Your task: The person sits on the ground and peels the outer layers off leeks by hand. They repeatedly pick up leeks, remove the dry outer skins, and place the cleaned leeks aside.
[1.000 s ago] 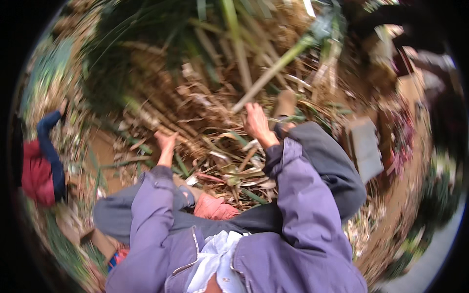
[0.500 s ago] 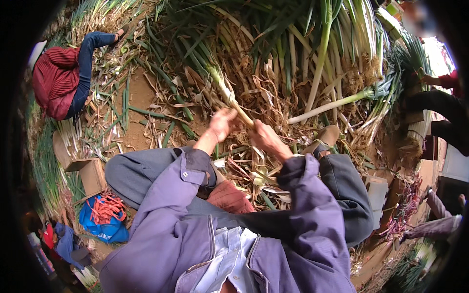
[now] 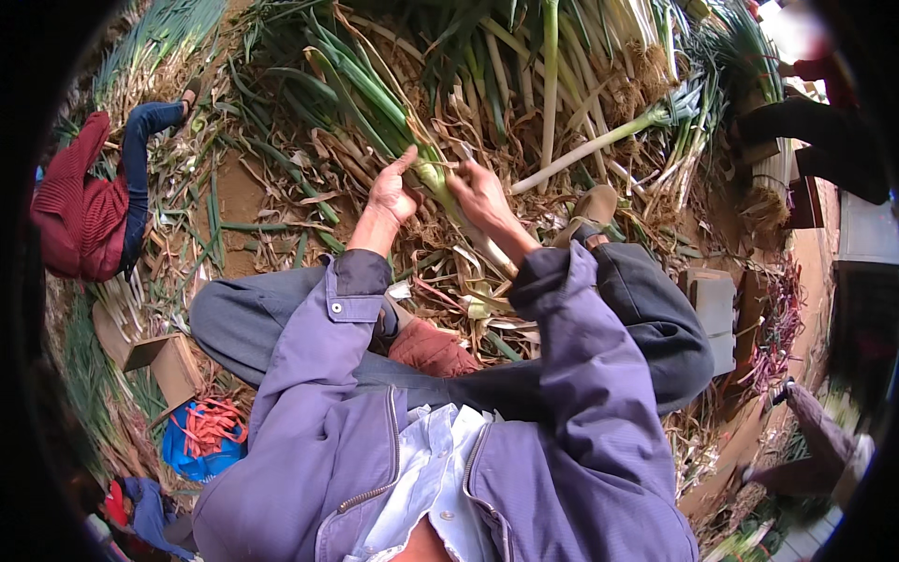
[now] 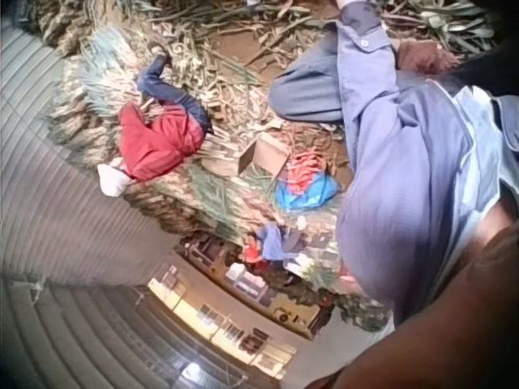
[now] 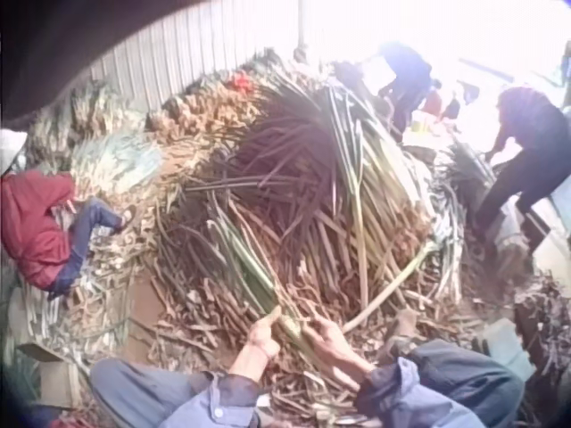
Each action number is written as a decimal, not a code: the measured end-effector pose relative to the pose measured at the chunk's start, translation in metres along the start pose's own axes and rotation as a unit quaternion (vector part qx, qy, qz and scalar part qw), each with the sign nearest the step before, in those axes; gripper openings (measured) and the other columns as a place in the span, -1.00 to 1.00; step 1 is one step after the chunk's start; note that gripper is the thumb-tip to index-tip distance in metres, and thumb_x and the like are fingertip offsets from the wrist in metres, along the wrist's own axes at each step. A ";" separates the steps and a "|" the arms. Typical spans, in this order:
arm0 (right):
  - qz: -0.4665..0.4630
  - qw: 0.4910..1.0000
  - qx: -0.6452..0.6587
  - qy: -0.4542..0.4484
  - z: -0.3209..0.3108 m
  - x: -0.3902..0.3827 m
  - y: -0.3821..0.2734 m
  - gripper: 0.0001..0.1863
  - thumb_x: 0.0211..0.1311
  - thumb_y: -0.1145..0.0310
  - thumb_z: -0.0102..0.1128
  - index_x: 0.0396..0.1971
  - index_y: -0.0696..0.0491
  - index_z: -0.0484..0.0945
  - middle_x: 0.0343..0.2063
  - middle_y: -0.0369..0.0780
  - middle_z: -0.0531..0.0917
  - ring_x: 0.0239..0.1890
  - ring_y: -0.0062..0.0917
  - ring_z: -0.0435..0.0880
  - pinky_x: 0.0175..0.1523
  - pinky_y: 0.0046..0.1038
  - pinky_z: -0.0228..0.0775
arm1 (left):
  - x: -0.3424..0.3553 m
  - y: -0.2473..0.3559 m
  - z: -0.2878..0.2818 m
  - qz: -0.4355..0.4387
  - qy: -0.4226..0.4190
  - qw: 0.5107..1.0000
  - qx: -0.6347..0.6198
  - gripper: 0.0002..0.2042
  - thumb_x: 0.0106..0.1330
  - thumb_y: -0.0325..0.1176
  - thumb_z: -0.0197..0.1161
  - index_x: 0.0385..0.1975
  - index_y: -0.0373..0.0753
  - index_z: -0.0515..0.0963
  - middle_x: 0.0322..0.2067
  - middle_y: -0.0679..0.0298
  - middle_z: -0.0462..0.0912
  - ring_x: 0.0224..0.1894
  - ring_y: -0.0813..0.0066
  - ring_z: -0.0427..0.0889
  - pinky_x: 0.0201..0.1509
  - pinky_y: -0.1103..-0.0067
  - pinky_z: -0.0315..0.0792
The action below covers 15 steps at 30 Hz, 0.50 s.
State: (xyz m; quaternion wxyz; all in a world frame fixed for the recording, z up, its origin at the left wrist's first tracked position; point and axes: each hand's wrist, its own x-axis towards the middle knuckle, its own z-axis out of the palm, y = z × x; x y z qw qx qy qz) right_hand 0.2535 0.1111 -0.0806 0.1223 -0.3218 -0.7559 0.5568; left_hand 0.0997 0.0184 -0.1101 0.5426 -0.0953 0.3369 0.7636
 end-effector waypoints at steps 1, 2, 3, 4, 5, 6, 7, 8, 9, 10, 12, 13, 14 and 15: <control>-0.049 0.998 -0.022 0.031 0.013 0.002 -0.008 -0.72 0.31 0.25 0.14 -0.26 0.21 0.50 -0.50 -0.05 0.62 -0.46 -0.32 0.59 -0.35 -0.28 0.40 | 0.007 0.008 -0.002 0.012 0.023 1.000 -0.014 -0.76 0.20 -0.22 0.38 -0.25 -0.22 0.61 -0.32 0.20 0.68 -0.25 0.22 0.60 0.00 0.22 0.46; -0.097 0.992 -0.043 0.063 0.022 0.002 -0.016 -0.75 0.29 0.28 0.16 -0.36 0.21 0.50 -0.53 -0.02 0.59 -0.48 -0.27 0.57 -0.36 -0.26 0.39 | 0.013 0.016 -0.004 0.025 0.045 0.998 -0.028 -0.73 0.22 -0.19 0.37 -0.23 -0.23 0.61 -0.32 0.19 0.68 -0.25 0.19 0.60 -0.01 0.20 0.46; -0.187 0.978 -0.071 0.062 0.029 0.000 0.000 -0.78 0.26 0.31 0.17 -0.42 0.16 0.43 -0.57 0.00 0.51 -0.53 -0.19 0.50 -0.39 -0.21 0.36 | 0.007 0.028 0.005 0.052 0.068 0.995 -0.050 -0.73 0.23 -0.22 0.36 -0.20 -0.25 0.61 -0.30 0.19 0.69 -0.23 0.15 0.61 -0.01 0.19 0.45; -0.193 0.975 -0.111 0.015 0.033 -0.019 -0.001 -0.75 0.24 0.30 0.18 -0.46 0.13 0.36 -0.60 -0.04 0.46 -0.56 -0.16 0.45 -0.41 -0.17 0.32 | 0.014 0.049 -0.021 0.082 0.039 0.995 -0.047 -0.72 0.24 -0.21 0.34 -0.18 -0.28 0.61 -0.30 0.18 0.70 -0.20 0.14 0.61 0.01 0.20 0.46; -0.153 0.980 -0.113 -0.055 0.034 -0.035 0.022 -0.73 0.24 0.27 0.19 -0.45 0.11 0.33 -0.57 -0.05 0.46 -0.55 -0.14 0.43 -0.40 -0.17 0.31 | 0.010 0.070 -0.027 0.101 0.028 0.994 -0.031 -0.70 0.24 -0.21 0.34 -0.16 -0.28 0.60 -0.27 0.17 0.69 -0.19 0.13 0.62 0.01 0.20 0.46; -0.210 0.956 -0.185 -0.090 0.032 -0.062 0.029 -0.73 0.24 0.29 0.18 -0.47 0.10 0.31 -0.56 -0.03 0.46 -0.53 -0.15 0.44 -0.39 -0.19 0.31 | 0.004 0.092 -0.029 0.125 0.018 0.992 -0.019 -0.69 0.25 -0.20 0.34 -0.14 -0.29 0.60 -0.25 0.16 0.69 -0.19 0.11 0.62 0.02 0.19 0.46; -0.208 0.944 -0.223 -0.122 0.029 -0.084 0.067 -0.76 0.28 0.27 0.13 -0.36 0.15 0.38 -0.49 0.02 0.49 -0.47 -0.14 0.50 -0.34 -0.18 0.34 | 0.000 0.111 -0.017 0.153 0.110 0.982 0.015 -0.68 0.25 -0.21 0.33 -0.11 -0.28 0.58 -0.21 0.13 0.67 -0.18 0.13 0.63 0.01 0.19 0.47; -0.161 0.917 -0.286 -0.228 0.013 -0.107 0.107 -0.71 0.36 0.21 0.00 -0.20 0.17 0.43 -0.36 0.05 0.55 -0.33 -0.13 0.59 -0.28 -0.21 0.44 | 0.002 0.125 -0.011 0.174 0.201 0.963 0.046 -0.67 0.25 -0.21 0.33 -0.09 -0.28 0.56 -0.16 0.10 0.66 -0.18 0.14 0.63 0.01 0.19 0.48; 0.003 0.728 -0.513 -0.454 0.009 -0.121 0.119 -0.53 0.39 0.12 -0.08 0.12 0.15 0.39 -0.09 0.11 0.57 -0.08 -0.12 0.63 -0.05 -0.23 0.51 | 0.004 0.151 -0.027 0.171 0.204 0.963 0.053 -0.64 0.27 -0.19 0.31 -0.03 -0.26 0.52 -0.07 0.05 0.61 -0.16 0.13 0.63 0.00 0.14 0.48; 0.070 0.757 -0.489 -0.428 -0.008 -0.126 0.133 -0.47 0.37 0.12 -0.05 0.22 0.11 0.27 0.00 0.11 0.52 0.02 -0.14 0.58 0.03 -0.19 0.47 | -0.007 0.162 -0.002 0.185 0.045 0.978 0.084 -0.66 0.30 -0.19 0.27 -0.04 -0.26 0.50 -0.09 0.04 0.59 -0.14 0.07 0.62 -0.01 0.02 0.49; 0.164 0.798 -0.438 -0.380 -0.031 -0.128 0.149 -0.26 0.32 0.13 0.00 0.44 0.03 0.01 0.19 0.10 0.42 0.22 -0.17 0.47 0.19 -0.12 0.39 | -0.035 0.190 0.027 0.242 0.064 0.959 0.132 -0.70 0.32 -0.20 0.25 -0.10 -0.27 0.50 -0.15 0.07 0.60 -0.13 0.03 0.62 -0.05 -0.04 0.52; 0.171 0.801 -0.465 -0.336 -0.024 -0.090 0.110 -0.29 0.30 0.14 0.08 0.38 0.08 0.13 0.07 0.08 0.50 0.15 -0.14 0.48 0.07 -0.08 0.43 | -0.038 0.194 0.047 0.245 0.112 0.952 0.147 -0.73 0.33 -0.23 0.23 -0.15 -0.29 0.48 -0.16 0.06 0.58 -0.13 0.05 0.64 -0.13 0.00 0.59; -0.061 0.884 -0.447 -0.124 -0.020 -0.079 0.084 -0.37 0.26 0.21 0.16 0.28 0.12 0.24 -0.05 0.08 0.51 0.00 -0.09 0.53 -0.01 -0.08 0.44 | -0.042 0.195 0.057 0.293 0.102 0.934 0.180 -0.71 0.34 -0.24 0.22 -0.15 -0.36 0.47 -0.22 0.01 0.59 -0.19 0.07 0.65 -0.19 0.07 0.62; -0.192 0.934 -0.299 -0.042 -0.013 -0.054 0.033 -0.41 0.23 0.19 0.22 0.19 0.14 0.30 -0.02 0.13 0.45 -0.03 -0.06 0.50 0.00 -0.13 0.42 | -0.040 0.193 0.055 0.305 0.115 0.927 0.187 -0.72 0.35 -0.26 0.22 -0.14 -0.37 0.47 -0.26 0.01 0.60 -0.22 0.09 0.66 -0.20 0.07 0.62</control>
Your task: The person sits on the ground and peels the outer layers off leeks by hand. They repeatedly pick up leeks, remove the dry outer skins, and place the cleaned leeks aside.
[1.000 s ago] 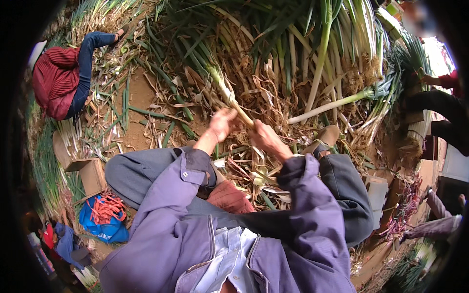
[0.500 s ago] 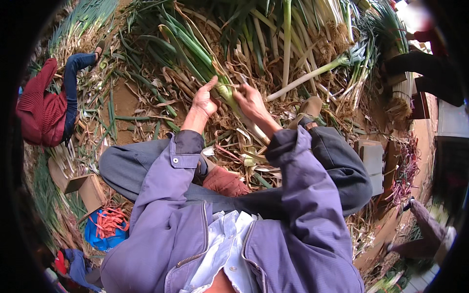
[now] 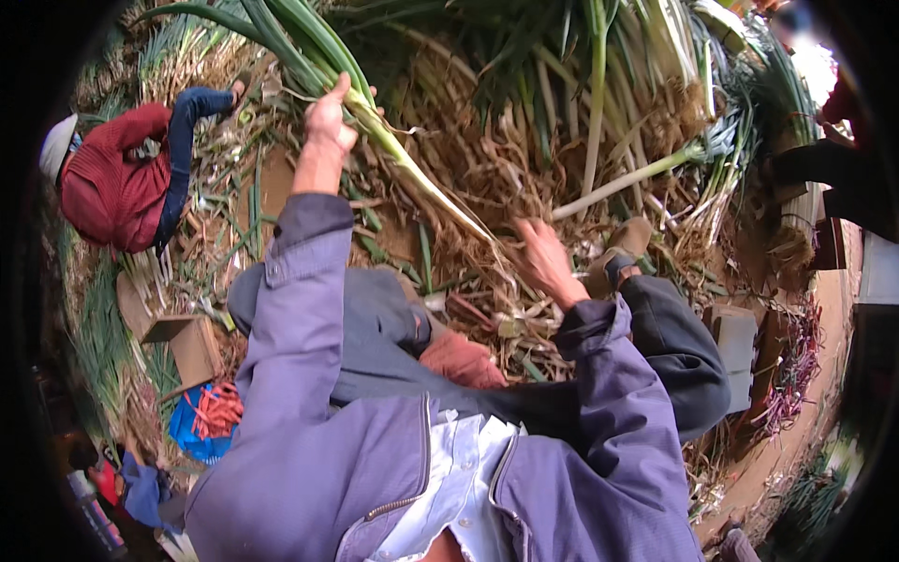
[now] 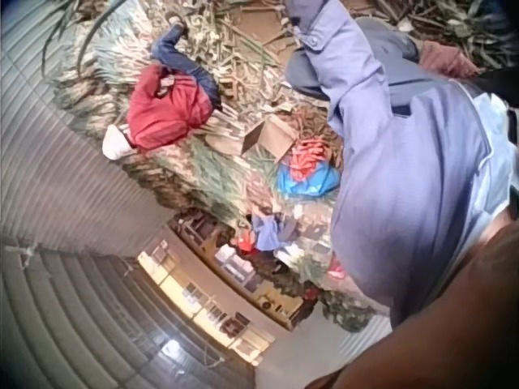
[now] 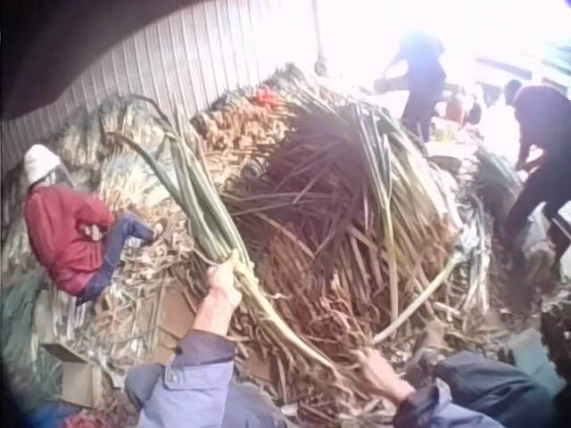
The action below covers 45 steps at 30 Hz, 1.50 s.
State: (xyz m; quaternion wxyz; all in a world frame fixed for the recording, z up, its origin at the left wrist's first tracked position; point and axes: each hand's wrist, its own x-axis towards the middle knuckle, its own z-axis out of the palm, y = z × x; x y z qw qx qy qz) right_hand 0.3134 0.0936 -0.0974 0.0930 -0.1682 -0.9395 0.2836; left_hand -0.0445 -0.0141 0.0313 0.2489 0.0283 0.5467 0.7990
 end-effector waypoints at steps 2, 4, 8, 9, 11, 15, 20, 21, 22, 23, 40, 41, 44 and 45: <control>-0.056 0.990 0.062 0.114 -0.021 0.070 -0.056 -0.33 0.21 0.11 0.28 0.21 0.12 0.26 -0.07 0.09 0.45 -0.03 -0.13 0.47 -0.03 -0.21 0.40 | -0.008 -0.004 0.020 0.017 -0.010 1.000 0.021 -0.76 0.36 -0.33 0.22 -0.14 -0.37 0.48 -0.34 0.05 0.63 -0.31 0.15 0.67 -0.19 0.15 0.63; -0.053 0.986 0.087 0.134 -0.043 0.116 -0.109 -0.39 0.19 0.24 0.31 0.15 0.12 0.26 -0.23 0.01 0.46 -0.20 -0.18 0.50 -0.14 -0.21 0.40 | -0.038 -0.007 0.036 0.045 -0.142 0.989 0.014 -0.73 0.34 -0.38 0.23 -0.07 -0.40 0.46 -0.24 0.03 0.64 -0.25 0.18 0.67 -0.03 0.21 0.60; -0.055 0.948 0.255 0.181 -0.060 0.132 -0.118 -0.66 0.22 0.37 0.26 -0.07 0.20 0.44 -0.29 0.05 0.57 -0.28 -0.17 0.60 -0.15 -0.28 0.42 | -0.073 0.006 0.031 0.053 -0.368 0.923 -0.101 -0.39 0.26 -0.33 0.33 0.27 -0.31 0.25 0.08 0.04 0.53 0.13 0.16 0.54 0.21 0.19 0.46; -0.077 0.948 0.276 0.140 -0.069 0.125 -0.119 -0.62 0.31 0.29 0.18 0.02 0.21 0.44 -0.23 0.02 0.61 -0.22 -0.22 0.62 -0.11 -0.33 0.42 | -0.059 0.003 0.019 0.004 -0.394 0.911 -0.122 -0.34 0.18 -0.30 0.41 0.27 -0.28 0.28 0.08 0.05 0.54 0.16 0.15 0.53 0.23 0.18 0.44; -0.123 0.937 0.305 0.117 -0.059 0.121 -0.103 -0.58 0.40 0.20 0.07 0.07 0.20 0.44 -0.18 -0.02 0.63 -0.16 -0.28 0.63 -0.08 -0.34 0.42 | -0.054 -0.020 0.014 -0.007 -0.437 0.898 -0.059 -0.43 0.19 -0.30 0.41 0.18 -0.30 0.38 0.05 0.08 0.57 0.11 0.25 0.57 0.10 0.29 0.54; 0.028 0.931 0.342 0.122 -0.060 0.111 -0.096 -0.61 0.34 0.21 0.02 -0.06 0.23 0.52 -0.47 -0.19 0.56 -0.42 -0.54 0.46 -0.27 -0.47 0.35 | -0.075 -0.046 0.042 0.040 -0.323 0.945 -0.028 -0.66 0.11 -0.49 0.45 -0.09 -0.27 0.57 -0.23 0.28 0.69 -0.30 0.51 0.65 -0.30 0.65 0.54; 0.082 0.926 0.355 0.097 -0.063 0.103 -0.088 -0.62 0.26 0.29 -0.06 -0.12 0.26 0.55 -0.52 -0.16 0.57 -0.43 -0.51 0.51 -0.27 -0.44 0.38 | -0.084 -0.060 0.049 0.024 -0.267 0.963 0.025 -0.68 0.04 -0.48 0.51 -0.19 -0.27 0.62 -0.30 0.32 0.68 -0.26 0.51 0.62 -0.14 0.56 0.52; 0.083 0.928 0.352 0.090 -0.065 0.102 -0.086 -0.62 0.25 0.30 -0.08 -0.12 0.26 0.55 -0.53 -0.16 0.57 -0.43 -0.51 0.52 -0.27 -0.44 0.39 | -0.087 -0.057 0.049 0.000 -0.265 0.964 0.028 -0.68 0.04 -0.49 0.51 -0.19 -0.28 0.61 -0.30 0.31 0.68 -0.27 0.50 0.63 -0.15 0.56 0.54; 0.088 0.934 0.336 0.086 -0.063 0.103 -0.081 -0.62 0.22 0.35 -0.10 -0.11 0.28 0.55 -0.48 -0.20 0.61 -0.41 -0.57 0.54 -0.27 -0.48 0.39 | -0.089 -0.054 0.049 -0.024 -0.264 0.964 0.030 -0.69 0.04 -0.49 0.50 -0.19 -0.29 0.61 -0.30 0.30 0.68 -0.28 0.48 0.64 -0.15 0.55 0.55; 0.103 0.910 0.395 0.069 -0.063 0.100 -0.078 -0.63 0.23 0.36 -0.09 -0.10 0.27 0.55 -0.45 -0.23 0.61 -0.40 -0.59 0.54 -0.27 -0.51 0.39 | -0.087 -0.055 0.047 -0.026 -0.311 0.950 -0.015 -0.68 0.06 -0.48 0.49 -0.16 -0.29 0.60 -0.28 0.26 0.67 -0.27 0.46 0.65 -0.16 0.55 0.56; 0.081 0.918 0.306 0.238 -0.039 0.096 -0.098 -0.84 0.29 0.39 0.13 -0.32 0.20 0.55 -0.63 -0.09 0.54 -0.61 -0.36 0.50 -0.43 -0.34 0.33 | -0.079 -0.059 0.038 -0.013 -0.157 0.987 0.012 -0.72 0.26 -0.22 0.36 -0.25 -0.31 0.54 -0.36 0.20 0.64 -0.42 0.40 0.56 -0.26 0.51 0.50; 0.091 0.936 0.260 0.217 -0.038 0.088 -0.092 -0.83 0.29 0.38 0.11 -0.33 0.19 0.56 -0.61 -0.09 0.54 -0.57 -0.35 0.51 -0.38 -0.33 0.34 | -0.076 -0.057 0.035 -0.053 -0.173 0.982 -0.046 -0.77 0.30 -0.28 0.31 -0.23 -0.32 0.54 -0.36 0.20 0.64 -0.37 0.36 0.60 -0.20 0.44 0.53; 0.061 0.924 0.304 0.224 -0.027 0.078 -0.079 -0.85 0.27 0.39 0.10 -0.32 0.18 0.54 -0.55 -0.03 0.56 -0.50 -0.28 0.56 -0.30 -0.32 0.39 | -0.081 -0.053 0.043 -0.093 -0.222 0.964 -0.113 -0.79 0.33 -0.30 0.26 -0.17 -0.30 0.54 -0.33 0.20 0.65 -0.25 0.29 0.62 -0.07 0.30 0.52; 0.077 0.945 0.246 0.204 -0.018 0.070 -0.071 -0.86 0.27 0.42 0.07 -0.31 0.17 0.54 -0.55 -0.01 0.58 -0.48 -0.27 0.58 -0.30 -0.31 0.41 | -0.085 -0.053 0.045 -0.097 -0.222 0.962 -0.129 -0.78 0.33 -0.29 0.26 -0.16 -0.29 0.54 -0.33 0.19 0.66 -0.24 0.28 0.62 -0.05 0.29 0.51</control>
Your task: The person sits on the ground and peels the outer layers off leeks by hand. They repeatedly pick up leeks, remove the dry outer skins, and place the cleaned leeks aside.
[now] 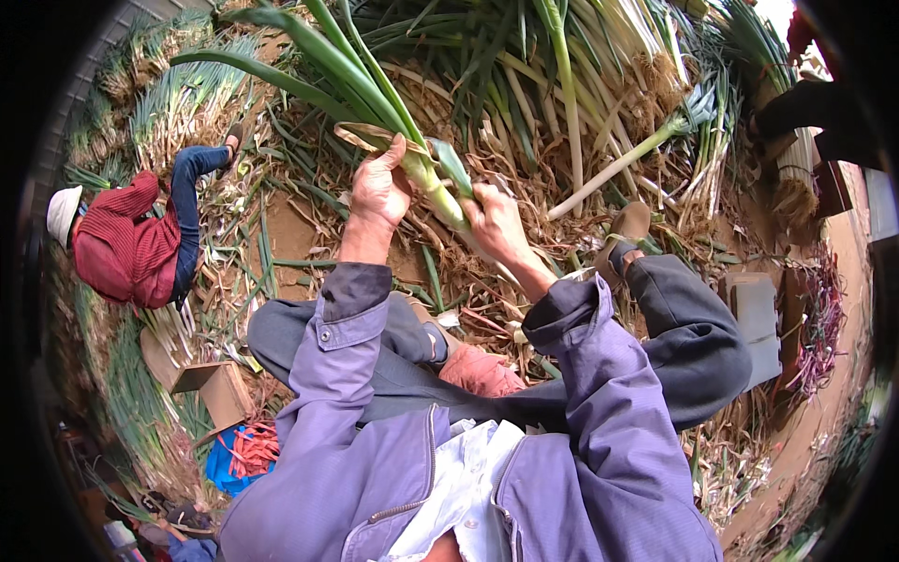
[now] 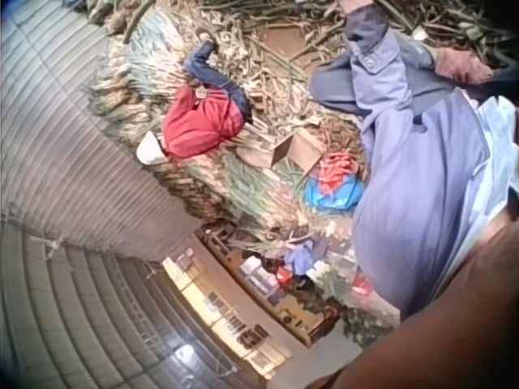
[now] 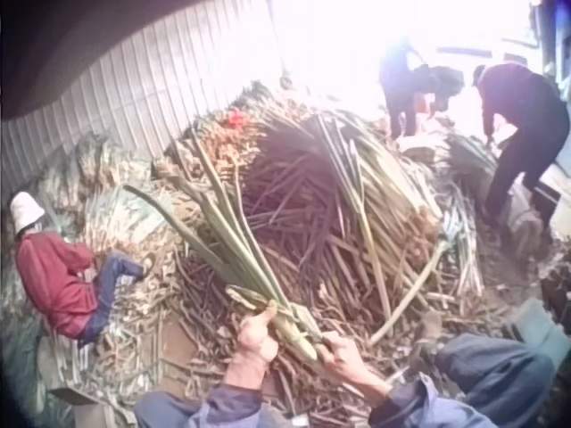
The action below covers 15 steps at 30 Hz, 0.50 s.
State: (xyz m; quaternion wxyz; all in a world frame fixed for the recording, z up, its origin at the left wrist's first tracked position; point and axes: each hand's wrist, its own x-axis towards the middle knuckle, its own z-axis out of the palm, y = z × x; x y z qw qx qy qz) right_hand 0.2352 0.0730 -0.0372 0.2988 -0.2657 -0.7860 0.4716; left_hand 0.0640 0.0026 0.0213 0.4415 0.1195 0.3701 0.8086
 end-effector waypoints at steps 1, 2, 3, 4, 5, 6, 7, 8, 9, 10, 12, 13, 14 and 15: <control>0.038 0.996 -0.030 -0.073 -0.001 -0.011 0.012 -0.85 0.27 0.42 0.06 -0.31 0.18 0.54 -0.54 -0.01 0.59 -0.47 -0.25 0.60 -0.29 -0.28 0.43 | 0.001 0.000 -0.006 0.014 0.007 1.000 -0.004 -0.75 0.32 -0.28 0.26 -0.12 -0.27 0.54 -0.33 0.18 0.65 -0.23 0.27 0.61 -0.06 0.31 0.52; 0.082 0.985 -0.063 -0.140 -0.006 -0.031 0.031 -0.85 0.27 0.43 0.06 -0.30 0.19 0.55 -0.52 0.00 0.59 -0.45 -0.23 0.61 -0.28 -0.25 0.45 | -0.003 0.013 0.002 -0.015 -0.011 1.000 -0.003 -0.71 0.33 -0.24 0.23 -0.05 -0.27 0.52 -0.29 0.18 0.65 -0.21 0.26 0.60 -0.05 0.34 0.51; 0.086 0.970 -0.099 -0.202 -0.006 -0.063 0.074 -0.81 0.26 0.42 0.07 -0.22 0.21 0.54 -0.47 0.03 0.61 -0.40 -0.20 0.64 -0.23 -0.22 0.48 | -0.001 0.027 0.007 0.023 -0.038 0.999 -0.030 -0.69 0.35 -0.22 0.21 -0.03 -0.28 0.52 -0.26 0.18 0.64 -0.19 0.26 0.60 -0.07 0.33 0.51; 0.089 0.951 -0.135 -0.265 -0.010 -0.095 0.119 -0.76 0.25 0.41 0.09 -0.15 0.22 0.53 -0.42 0.05 0.63 -0.36 -0.16 0.66 -0.19 -0.18 0.50 | 0.008 0.042 0.009 0.064 -0.065 0.994 -0.057 -0.67 0.37 -0.20 0.19 -0.01 -0.29 0.51 -0.24 0.18 0.64 -0.18 0.26 0.59 -0.10 0.33 0.51; 0.122 0.918 -0.192 -0.326 -0.023 -0.124 0.146 -0.67 0.23 0.36 0.12 -0.05 0.20 0.52 -0.34 0.06 0.65 -0.26 -0.14 0.67 -0.13 -0.18 0.50 | 0.017 0.061 0.003 0.061 -0.108 0.991 -0.052 -0.65 0.38 -0.17 0.17 0.00 -0.30 0.50 -0.22 0.18 0.63 -0.17 0.25 0.59 -0.11 0.32 0.50; 0.151 0.877 -0.244 -0.385 -0.029 -0.141 0.160 -0.58 0.21 0.31 0.16 0.05 0.18 0.51 -0.26 0.08 0.67 -0.17 -0.12 0.68 -0.08 -0.19 0.50 | 0.019 0.077 -0.003 0.058 -0.148 0.986 -0.043 -0.63 0.39 -0.15 0.15 0.01 -0.31 0.50 -0.21 0.18 0.62 -0.17 0.25 0.59 -0.12 0.32 0.50; 0.155 0.888 -0.251 -0.353 -0.030 -0.134 0.157 -0.53 0.22 0.29 0.16 0.09 0.18 0.47 -0.18 0.10 0.64 -0.09 -0.11 0.65 -0.03 -0.18 0.48 | 0.018 0.085 0.003 0.063 -0.125 0.990 -0.014 -0.63 0.41 -0.14 0.12 0.01 -0.32 0.49 -0.22 0.18 0.61 -0.16 0.25 0.59 -0.13 0.31 0.49; 0.160 0.898 -0.258 -0.319 -0.034 -0.122 0.156 -0.49 0.23 0.26 0.16 0.14 0.18 0.44 -0.10 0.12 0.62 0.00 -0.11 0.63 0.02 -0.17 0.46 | 0.022 0.086 0.004 0.076 -0.127 0.989 -0.004 -0.62 0.41 -0.13 0.13 0.01 -0.32 0.49 -0.22 0.18 0.61 -0.16 0.25 0.59 -0.13 0.31 0.48; 0.113 0.948 -0.190 -0.229 -0.032 -0.092 0.117 -0.45 0.27 0.16 0.15 0.15 0.20 0.41 -0.03 0.12 0.58 0.01 -0.10 0.61 0.05 -0.23 0.46 | 0.020 0.083 0.001 0.087 -0.120 0.989 0.004 -0.62 0.40 -0.12 0.13 0.01 -0.31 0.49 -0.22 0.18 0.61 -0.16 0.25 0.59 -0.13 0.31 0.48; 0.141 0.959 -0.102 -0.222 -0.032 -0.057 0.078 -0.38 0.31 0.01 0.12 0.15 0.23 0.38 -0.02 0.11 0.57 0.01 -0.07 0.60 0.10 -0.20 0.44 | 0.019 0.078 0.001 0.097 -0.118 0.988 0.008 -0.61 0.40 -0.11 0.13 0.01 -0.31 0.49 -0.21 0.18 0.61 -0.16 0.25 0.59 -0.13 0.30 0.48; 0.054 0.975 0.070 -0.204 -0.024 -0.005 0.014 -0.39 0.42 -0.01 -0.05 0.15 0.25 0.37 0.02 0.05 0.56 0.06 -0.27 0.55 0.13 -0.31 0.37 | 0.019 0.062 0.001 0.106 -0.134 0.985 0.019 -0.60 0.36 -0.08 0.18 -0.01 -0.29 0.49 -0.21 0.19 0.61 -0.15 0.23 0.59 -0.10 0.29 0.45; 0.085 0.961 0.115 -0.235 -0.025 0.013 -0.032 -0.43 0.42 0.01 -0.04 0.13 0.23 0.38 -0.04 -0.03 0.58 -0.03 -0.38 0.54 0.06 -0.38 0.36 | 0.016 0.055 0.002 0.110 -0.133 0.985 0.006 -0.60 0.35 -0.08 0.20 -0.01 -0.28 0.50 -0.21 0.20 0.61 -0.15 0.23 0.58 -0.09 0.28 0.45; 0.039 0.965 0.102 -0.238 -0.014 0.031 -0.042 -0.50 0.46 0.03 -0.07 0.11 0.17 0.41 -0.15 -0.15 0.57 -0.21 -0.52 0.52 -0.11 -0.48 0.39 | 0.016 0.049 0.007 0.114 -0.137 0.984 -0.006 -0.60 0.34 -0.08 0.21 -0.02 -0.28 0.50 -0.22 0.20 0.61 -0.14 0.23 0.58 -0.09 0.28 0.45; 0.046 0.966 0.079 -0.243 -0.008 0.042 -0.056 -0.57 0.45 0.09 -0.01 0.01 0.16 0.47 -0.27 -0.25 0.62 -0.27 -0.61 0.53 -0.17 -0.53 0.39 | 0.017 0.044 0.005 0.120 -0.128 0.984 -0.007 -0.59 0.33 -0.06 0.23 -0.03 -0.27 0.50 -0.22 0.21 0.60 -0.14 0.23 0.57 -0.08 0.27 0.45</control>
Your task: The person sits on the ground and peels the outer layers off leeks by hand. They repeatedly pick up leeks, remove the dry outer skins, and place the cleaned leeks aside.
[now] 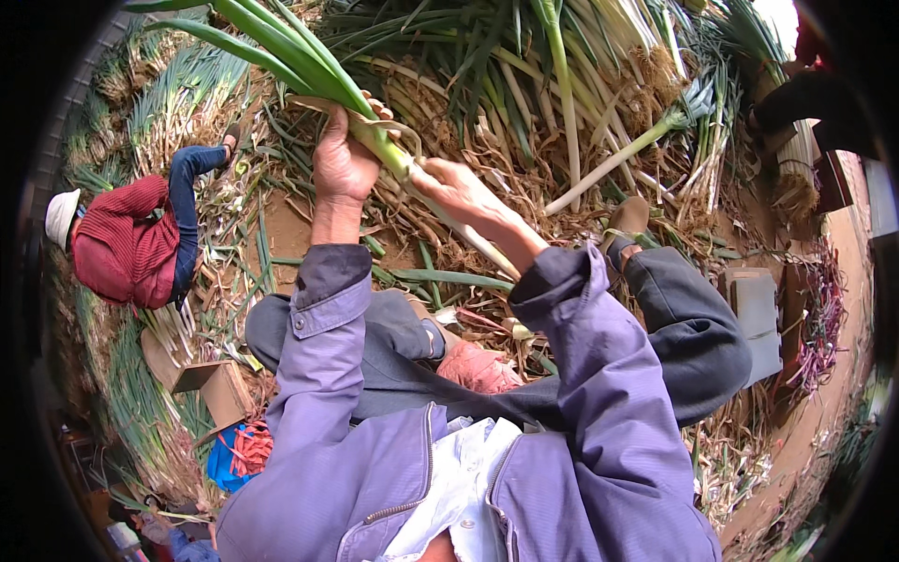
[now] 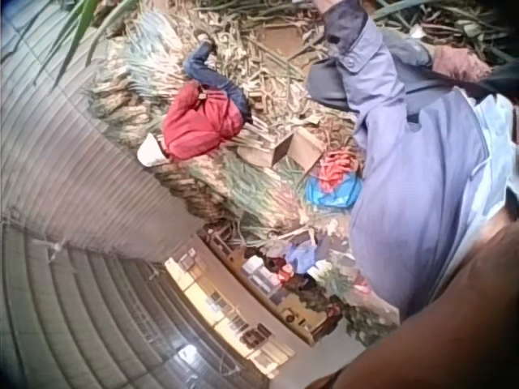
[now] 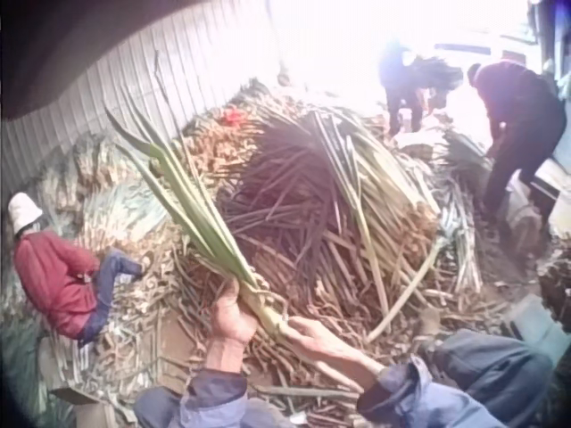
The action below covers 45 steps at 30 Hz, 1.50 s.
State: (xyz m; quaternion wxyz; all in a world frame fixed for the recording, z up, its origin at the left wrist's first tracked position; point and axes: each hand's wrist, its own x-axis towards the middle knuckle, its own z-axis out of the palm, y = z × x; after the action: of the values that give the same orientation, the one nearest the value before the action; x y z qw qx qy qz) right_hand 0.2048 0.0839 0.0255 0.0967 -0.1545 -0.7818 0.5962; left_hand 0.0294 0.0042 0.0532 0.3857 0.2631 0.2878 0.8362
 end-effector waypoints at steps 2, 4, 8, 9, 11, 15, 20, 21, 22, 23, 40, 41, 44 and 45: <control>0.006 0.968 0.237 0.080 0.012 0.014 0.001 -0.74 0.35 0.27 0.17 -0.17 0.17 0.58 -0.40 -0.34 0.63 -0.36 -0.72 0.52 -0.24 -0.60 0.37 | 0.001 0.001 0.003 0.008 -0.008 1.000 0.004 -0.60 0.33 -0.05 0.22 -0.04 -0.26 0.50 -0.23 0.22 0.58 -0.10 0.22 0.55 -0.01 0.26 0.43; 0.002 0.913 0.387 0.131 0.017 0.020 -0.001 -0.81 0.28 0.34 0.25 -0.24 0.15 0.63 -0.41 -0.36 0.64 -0.39 -0.77 0.52 -0.27 -0.65 0.37 | -0.002 0.004 0.005 0.011 -0.031 0.999 0.010 -0.60 0.35 -0.03 0.19 -0.07 -0.25 0.50 -0.25 0.23 0.57 -0.07 0.22 0.54 0.03 0.26 0.42; -0.016 0.914 0.378 0.148 0.030 0.033 -0.006 -0.87 0.19 0.50 0.31 -0.30 0.17 0.55 -0.44 -0.29 0.65 -0.46 -0.74 0.54 -0.34 -0.65 0.41 | -0.009 0.000 0.002 0.028 -0.032 0.999 0.028 -0.58 0.40 0.04 0.08 -0.13 -0.25 0.49 -0.27 0.23 0.56 -0.04 0.23 0.52 0.06 0.27 0.41; -0.020 0.903 0.390 0.176 0.032 0.036 -0.003 -0.86 0.17 0.51 0.31 -0.30 0.17 0.55 -0.44 -0.29 0.65 -0.46 -0.74 0.54 -0.34 -0.65 0.41 | -0.009 0.000 0.003 0.038 -0.024 0.998 0.034 -0.57 0.41 0.06 0.06 -0.14 -0.25 0.49 -0.27 0.23 0.55 -0.04 0.23 0.52 0.07 0.27 0.41; -0.030 0.879 0.414 0.233 0.034 0.040 0.004 -0.85 0.14 0.54 0.31 -0.30 0.17 0.55 -0.44 -0.29 0.66 -0.44 -0.73 0.56 -0.34 -0.65 0.42 | -0.006 -0.003 0.007 0.039 -0.054 0.996 0.055 -0.57 0.43 0.06 0.01 -0.12 -0.25 0.49 -0.24 0.19 0.56 -0.01 0.24 0.53 0.04 0.26 0.48; -0.021 0.935 0.217 0.279 0.038 0.039 0.022 -0.84 0.06 0.57 0.20 -0.30 0.20 0.56 -0.42 -0.19 0.67 -0.41 -0.65 0.60 -0.32 -0.58 0.46 | -0.012 -0.002 0.005 0.060 -0.014 0.996 0.072 -0.61 0.40 -0.05 0.13 -0.03 -0.26 0.49 -0.15 0.15 0.59 -0.06 0.32 0.58 0.00 0.31 0.54; 0.032 0.948 0.139 0.283 0.042 0.020 0.073 -0.81 -0.06 0.46 0.23 -0.38 0.18 0.66 -0.51 -0.16 0.70 -0.48 -0.59 0.63 -0.33 -0.53 0.46 | -0.015 -0.020 0.007 0.084 0.068 0.991 0.083 -0.69 0.38 -0.19 0.21 -0.05 -0.29 0.50 -0.18 0.26 0.60 -0.16 0.44 0.56 -0.01 0.46 0.48; 0.048 0.946 0.145 0.285 0.048 0.018 0.076 -0.80 -0.06 0.45 0.22 -0.37 0.14 0.67 -0.51 -0.14 0.70 -0.48 -0.55 0.64 -0.32 -0.49 0.46 | -0.021 -0.024 0.010 0.082 0.090 0.989 0.084 -0.72 0.39 -0.23 0.22 -0.09 -0.30 0.51 -0.21 0.33 0.59 -0.19 0.51 0.52 -0.02 0.57 0.40; 0.059 0.953 0.092 0.284 0.046 0.015 0.079 -0.80 -0.05 0.44 0.20 -0.38 0.13 0.67 -0.51 -0.13 0.70 -0.48 -0.51 0.64 -0.30 -0.46 0.47 | -0.022 -0.025 0.016 0.099 0.096 0.982 0.126 -0.66 0.33 -0.10 0.27 -0.13 -0.27 0.51 -0.26 0.37 0.56 -0.22 0.55 0.48 0.03 0.59 0.36; 0.069 0.956 0.039 0.281 0.043 0.011 0.084 -0.80 -0.03 0.42 0.17 -0.38 0.12 0.68 -0.51 -0.12 0.69 -0.47 -0.47 0.65 -0.29 -0.44 0.48 | -0.023 -0.027 0.015 0.104 0.111 0.978 0.146 -0.63 0.31 -0.05 0.28 -0.17 -0.25 0.51 -0.30 0.38 0.54 -0.23 0.56 0.48 0.01 0.58 0.38; 0.085 0.967 0.225 -0.086 0.013 0.024 0.014 -0.47 0.45 -0.02 -0.09 0.00 0.20 0.50 -0.20 -0.25 0.61 -0.29 -0.61 0.50 -0.15 -0.49 0.40 | 0.016 0.051 0.009 0.012 -0.154 0.988 0.021 -0.43 0.36 0.22 0.01 -0.30 -0.29 0.59 -0.08 0.11 0.54 -0.31 0.41 0.40 -0.40 0.54 0.44; 0.052 0.972 0.207 -0.099 0.015 0.032 0.003 -0.50 0.45 0.02 -0.07 0.00 0.18 0.52 -0.25 -0.29 0.61 -0.32 -0.69 0.46 -0.18 -0.55 0.38 | 0.014 0.047 0.007 0.012 -0.164 0.986 0.020 -0.42 0.36 0.22 0.00 -0.30 -0.30 0.58 -0.08 0.11 0.53 -0.32 0.41 0.40 -0.42 0.55 0.44; -0.017 0.972 0.232 0.026 0.028 0.040 -0.006 -0.72 0.39 0.28 0.10 -0.15 0.18 0.63 -0.50 -0.35 0.64 -0.51 -0.72 0.49 -0.38 -0.49 0.37 | 0.012 0.041 0.007 0.027 -0.121 0.992 0.031 -0.40 0.39 0.24 -0.09 -0.35 -0.29 0.53 -0.17 0.08 0.54 -0.38 0.42 0.44 -0.49 0.56 0.42; -0.038 0.973 0.222 0.044 0.030 0.041 -0.010 -0.74 0.36 0.30 0.12 -0.14 0.17 0.63 -0.52 -0.32 0.66 -0.54 -0.71 0.50 -0.41 -0.46 0.37 | 0.011 0.041 0.006 0.031 -0.106 0.993 0.033 -0.39 0.40 0.25 -0.12 -0.36 -0.29 0.52 -0.20 0.08 0.54 -0.40 0.43 0.46 -0.50 0.56 0.41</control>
State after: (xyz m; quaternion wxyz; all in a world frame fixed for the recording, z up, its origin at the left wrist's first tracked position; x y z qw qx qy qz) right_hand 0.1551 0.0691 0.0261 0.1853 -0.1253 -0.6304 0.7433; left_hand 0.0070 -0.0075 0.0874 0.3785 0.3716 0.2645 0.8054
